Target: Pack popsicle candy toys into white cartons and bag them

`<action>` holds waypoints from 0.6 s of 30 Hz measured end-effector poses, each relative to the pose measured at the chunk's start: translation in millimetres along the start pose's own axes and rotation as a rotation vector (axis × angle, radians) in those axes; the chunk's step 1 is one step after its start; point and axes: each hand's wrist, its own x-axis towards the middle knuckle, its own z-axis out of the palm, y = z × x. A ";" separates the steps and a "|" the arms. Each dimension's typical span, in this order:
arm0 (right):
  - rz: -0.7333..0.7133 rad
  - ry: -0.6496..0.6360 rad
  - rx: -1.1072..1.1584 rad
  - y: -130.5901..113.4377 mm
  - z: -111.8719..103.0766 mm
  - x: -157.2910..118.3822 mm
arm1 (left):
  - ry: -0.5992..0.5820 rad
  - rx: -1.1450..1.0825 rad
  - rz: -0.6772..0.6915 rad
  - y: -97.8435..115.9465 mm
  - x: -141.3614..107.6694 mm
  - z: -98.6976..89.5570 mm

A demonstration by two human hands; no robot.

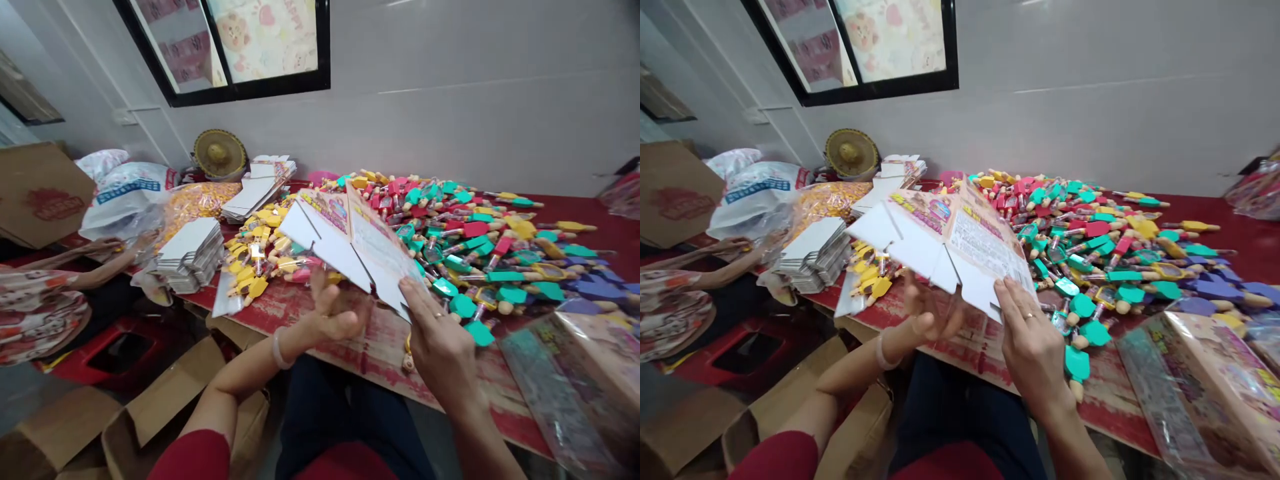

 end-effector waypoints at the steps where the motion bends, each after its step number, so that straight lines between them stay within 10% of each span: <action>1: 0.008 -0.039 -0.019 0.9 2.7 -0.7 | 0.061 0.091 -0.020 -6.6 -5.2 -4.9; 18: 0.263 -0.073 0.205 -2.8 15.6 -2.0 | 0.067 0.312 0.121 -32.4 -0.6 -89.4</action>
